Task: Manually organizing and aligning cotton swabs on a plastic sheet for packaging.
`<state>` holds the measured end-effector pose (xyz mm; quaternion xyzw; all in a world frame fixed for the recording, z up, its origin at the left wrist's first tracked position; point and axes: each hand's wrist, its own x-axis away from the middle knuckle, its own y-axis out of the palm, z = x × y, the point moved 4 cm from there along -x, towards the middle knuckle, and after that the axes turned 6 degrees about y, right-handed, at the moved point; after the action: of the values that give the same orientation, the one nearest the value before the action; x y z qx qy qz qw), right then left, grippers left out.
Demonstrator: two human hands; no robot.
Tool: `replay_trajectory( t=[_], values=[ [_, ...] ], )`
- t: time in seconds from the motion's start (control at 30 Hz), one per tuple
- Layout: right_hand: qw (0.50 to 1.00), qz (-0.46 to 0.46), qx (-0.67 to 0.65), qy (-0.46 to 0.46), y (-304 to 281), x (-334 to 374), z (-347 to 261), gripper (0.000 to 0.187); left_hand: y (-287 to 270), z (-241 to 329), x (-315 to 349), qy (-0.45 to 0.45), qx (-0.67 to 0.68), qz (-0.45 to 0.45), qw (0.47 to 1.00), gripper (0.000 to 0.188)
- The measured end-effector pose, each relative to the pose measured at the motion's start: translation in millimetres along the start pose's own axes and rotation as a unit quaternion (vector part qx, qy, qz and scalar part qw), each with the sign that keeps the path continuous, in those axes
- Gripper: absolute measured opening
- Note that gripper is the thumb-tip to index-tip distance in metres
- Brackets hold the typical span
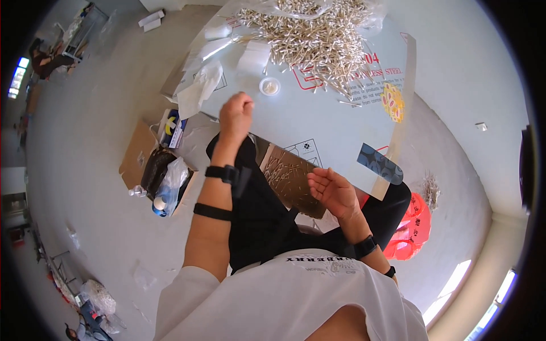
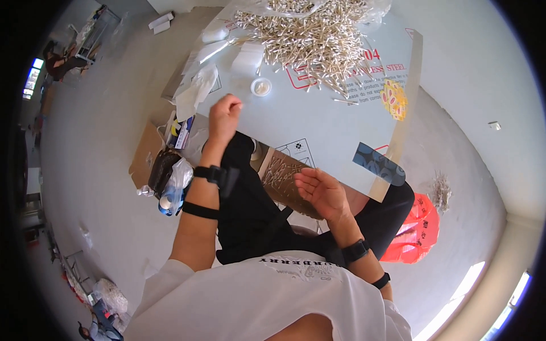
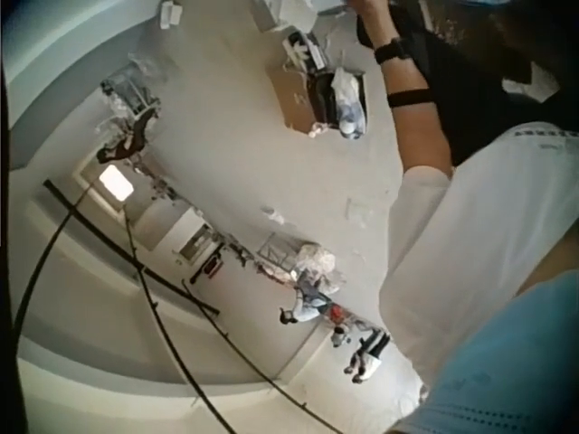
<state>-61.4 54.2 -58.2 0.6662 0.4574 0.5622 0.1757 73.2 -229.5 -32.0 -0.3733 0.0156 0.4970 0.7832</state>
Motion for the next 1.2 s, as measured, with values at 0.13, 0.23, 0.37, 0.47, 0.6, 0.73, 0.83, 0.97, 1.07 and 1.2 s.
replay_trajectory(
  t=[0.13,0.23,0.37,0.47,0.6,0.73,0.83,0.97,1.07,1.2],
  values=[
    [0.99,0.129,-0.051,0.004,-27,-20,13,0.026,-10,-40,-20,0.114,-0.075,0.034,0.99,0.016],
    [0.991,0.113,-0.058,0.033,-26,-29,21,0.023,3,-59,-20,0.126,-0.098,-0.051,0.986,0.017],
    [0.991,0.125,-0.037,0.023,-26,-34,15,0.021,7,-80,-27,0.039,-0.083,0.004,0.996,0.013],
    [0.99,0.134,-0.034,0.022,-20,-41,16,0.02,-6,-93,-28,-0.037,-0.011,0.073,0.997,0.006],
    [0.991,0.133,0.019,0.007,-14,-44,9,0.023,-22,-72,-14,-0.198,0.205,0.193,0.939,0.008],
    [0.993,0.093,0.018,0.074,39,-46,-3,0.036,-29,-16,14,-0.128,0.209,0.1,0.964,0.007],
    [0.996,0.02,0.003,0.089,87,-45,-11,0.047,-18,58,43,0.098,0.037,0.01,0.994,0.004],
    [0.997,0.076,0.032,-0.002,50,-67,-5,0.045,21,131,91,0.246,0.011,-0.191,0.95,0.004],
    [0.979,0.111,0.146,-0.093,42,-53,-5,0.035,25,130,90,0.141,0.129,-0.269,0.944,0.004],
    [0.95,0.158,0.242,-0.117,26,-24,-16,0.027,24,83,44,0.012,0.094,-0.129,0.987,0.004]
  ],
)
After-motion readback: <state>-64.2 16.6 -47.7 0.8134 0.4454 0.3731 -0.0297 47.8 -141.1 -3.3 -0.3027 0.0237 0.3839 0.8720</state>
